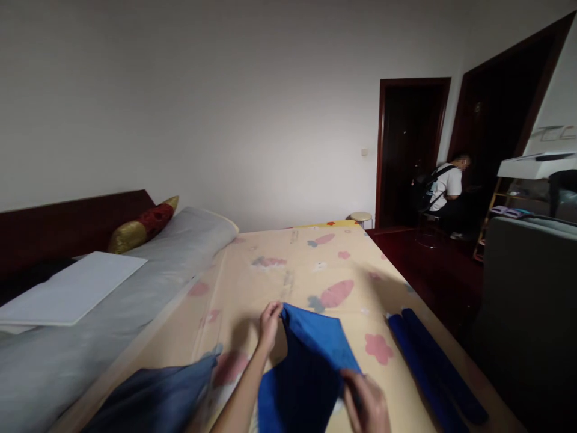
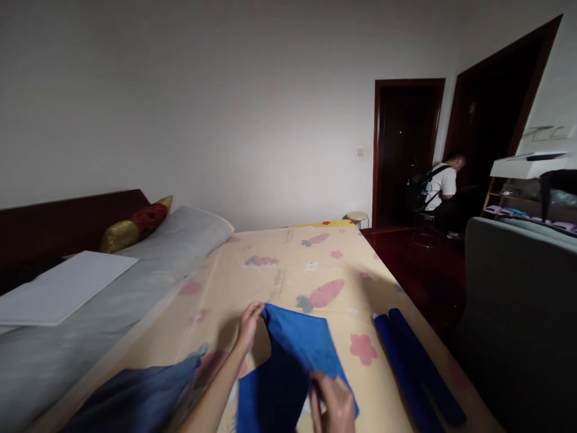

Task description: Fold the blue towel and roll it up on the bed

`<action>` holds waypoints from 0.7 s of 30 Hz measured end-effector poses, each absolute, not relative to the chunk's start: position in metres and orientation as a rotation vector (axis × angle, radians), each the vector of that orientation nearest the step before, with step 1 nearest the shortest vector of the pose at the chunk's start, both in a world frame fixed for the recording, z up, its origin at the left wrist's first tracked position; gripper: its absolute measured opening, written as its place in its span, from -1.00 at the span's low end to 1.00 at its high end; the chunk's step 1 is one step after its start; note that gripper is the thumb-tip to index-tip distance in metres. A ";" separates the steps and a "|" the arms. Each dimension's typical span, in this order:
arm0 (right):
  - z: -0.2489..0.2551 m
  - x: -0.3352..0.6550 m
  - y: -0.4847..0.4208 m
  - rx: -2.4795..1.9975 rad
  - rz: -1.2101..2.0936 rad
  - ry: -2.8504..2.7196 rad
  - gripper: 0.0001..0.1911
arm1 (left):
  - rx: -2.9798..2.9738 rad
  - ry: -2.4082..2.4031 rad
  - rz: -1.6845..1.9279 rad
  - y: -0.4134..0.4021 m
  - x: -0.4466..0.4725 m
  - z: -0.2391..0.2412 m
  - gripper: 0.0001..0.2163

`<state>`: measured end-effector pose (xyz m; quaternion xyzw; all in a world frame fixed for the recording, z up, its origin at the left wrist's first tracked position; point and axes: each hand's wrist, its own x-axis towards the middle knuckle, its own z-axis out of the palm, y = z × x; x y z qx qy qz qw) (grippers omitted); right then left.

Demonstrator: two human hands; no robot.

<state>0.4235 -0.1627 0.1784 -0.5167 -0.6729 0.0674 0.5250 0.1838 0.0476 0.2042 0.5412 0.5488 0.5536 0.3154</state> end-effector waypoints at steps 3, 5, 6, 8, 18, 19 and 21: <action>0.231 0.456 -0.158 -1.119 0.410 -1.276 -0.76 | 1.246 1.293 1.645 0.011 0.159 0.257 -0.61; 0.264 0.473 -0.158 -1.043 0.605 -1.118 -0.71 | 1.172 1.210 1.705 -0.023 0.146 0.286 -0.62; 0.277 0.478 -0.159 -1.002 0.682 -1.059 -0.70 | 1.145 1.179 1.726 -0.040 0.141 0.298 -0.63; 0.298 0.484 -0.162 -0.931 0.782 -0.976 -0.68 | 1.098 1.128 1.763 -0.075 0.136 0.316 -0.64; 0.308 0.492 -0.128 -0.947 0.789 -0.949 -0.49 | 1.024 1.180 1.692 -0.128 0.129 0.321 -0.59; 0.303 0.492 -0.116 -0.968 0.813 -0.961 -0.46 | 1.019 1.189 1.669 -0.120 0.130 0.315 -0.58; 0.291 0.489 -0.092 -1.006 0.839 -0.972 -0.43 | 1.006 1.217 1.650 -0.101 0.133 0.303 -0.55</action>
